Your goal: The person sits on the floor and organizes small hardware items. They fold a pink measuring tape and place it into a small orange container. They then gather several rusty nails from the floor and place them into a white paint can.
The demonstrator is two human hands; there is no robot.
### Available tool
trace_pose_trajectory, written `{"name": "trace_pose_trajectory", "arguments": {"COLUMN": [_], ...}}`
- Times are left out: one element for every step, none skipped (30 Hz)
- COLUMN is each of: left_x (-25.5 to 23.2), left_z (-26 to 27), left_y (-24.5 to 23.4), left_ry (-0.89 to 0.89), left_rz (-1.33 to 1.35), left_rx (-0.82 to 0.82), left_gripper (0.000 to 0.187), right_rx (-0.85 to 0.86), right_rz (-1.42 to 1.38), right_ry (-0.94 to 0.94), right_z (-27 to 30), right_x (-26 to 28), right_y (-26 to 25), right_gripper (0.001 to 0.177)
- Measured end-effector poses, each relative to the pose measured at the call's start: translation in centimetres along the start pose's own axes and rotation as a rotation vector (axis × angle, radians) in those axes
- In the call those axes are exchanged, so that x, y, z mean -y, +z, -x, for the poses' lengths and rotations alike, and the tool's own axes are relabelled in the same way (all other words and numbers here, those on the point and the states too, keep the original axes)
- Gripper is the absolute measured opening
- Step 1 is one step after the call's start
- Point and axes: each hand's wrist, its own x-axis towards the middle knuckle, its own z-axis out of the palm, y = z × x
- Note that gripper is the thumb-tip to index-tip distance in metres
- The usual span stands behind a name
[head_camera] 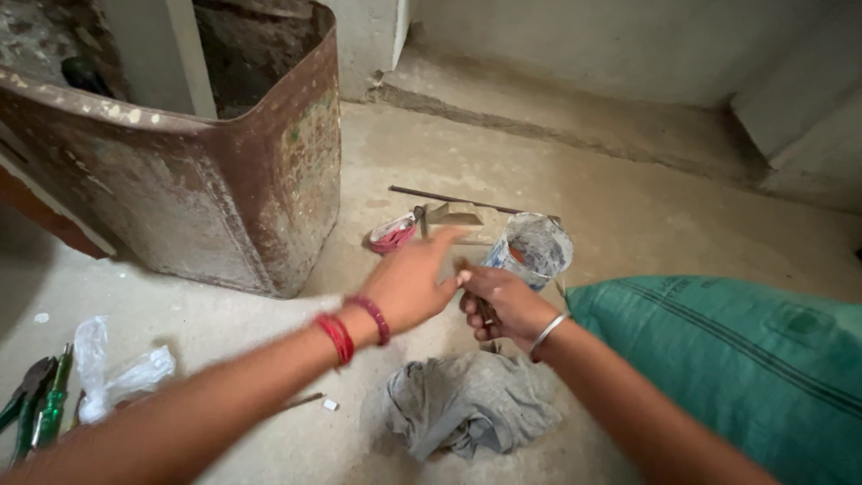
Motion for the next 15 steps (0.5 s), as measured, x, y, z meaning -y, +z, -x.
{"name": "trace_pose_trajectory", "arguments": {"left_x": [-0.2,-0.3,-0.5,-1.0,-1.8,-2.6,-3.2,-3.8,-4.4,-4.9,-5.3,-5.7,-6.1,-6.4,-6.6], "left_z": [-1.1,-2.0,-2.7,-3.6,-4.6,-5.6,-6.8,-8.0,-9.1,-10.0,-10.8,-11.7,-12.4,-13.0,-13.6], "left_y": [-0.7,-1.4,-2.1,-2.5,-2.8,-3.2,-4.0,-4.6,-5.3,-6.0,-6.8,-7.5,-8.0,-8.2,-8.2], "left_ry": [0.161,0.316,0.471,0.454,0.434,0.414,0.395,0.382,0.370,0.423,0.476,0.528,0.523,0.521,0.519], "left_rz": [-0.074,-0.151,-0.227,-0.360,-0.493,-0.625,-0.648,-0.663,-0.678,-0.674,-0.669,-0.665,-0.611,-0.552,-0.493], "left_rx": [0.085,0.172,0.259,0.342,0.425,0.507,0.538,0.572,0.607,0.574,0.541,0.499,0.448,0.397,0.347], "left_gripper": [0.043,0.035,0.028,0.023,0.020,0.020,0.020,0.020,0.020,0.020,0.020,0.020,0.022,0.023,0.025], "right_rx": [0.082,0.147,0.212,0.277,0.254,0.225,0.195,0.265,0.336,0.404,0.388,0.371,0.352,0.280,0.206], "right_rz": [0.091,0.097,0.102,0.115,0.189,0.263,0.336,0.307,0.278,0.249,0.314,0.387,0.460,0.528,0.596], "right_ry": [0.049,0.037,0.024,0.003,0.021,0.038,0.055,0.041,0.027,0.012,0.010,0.006,0.002,-0.051,-0.103], "right_z": [0.1,0.0,-0.2,-0.5,-0.7,-0.5,-0.5,-0.1,0.4,1.1,1.9,2.8,3.8,4.9,5.9], "right_x": [0.2,0.4,0.8,1.7,2.7,3.7,5.1,6.5,8.3,9.9,11.5,13.3,15.0,16.6,18.1], "right_y": [-0.3,-0.4,-0.6,-0.7,-0.8,-1.2,-1.5,-2.2,-3.1,-3.8,-4.3,-5.1,-5.7,-6.3,-6.8], "right_gripper": [0.019,0.018,0.019,0.020,0.022,0.024,0.026,0.025,0.024,0.022,0.025,0.030,0.035,0.031,0.030]}}
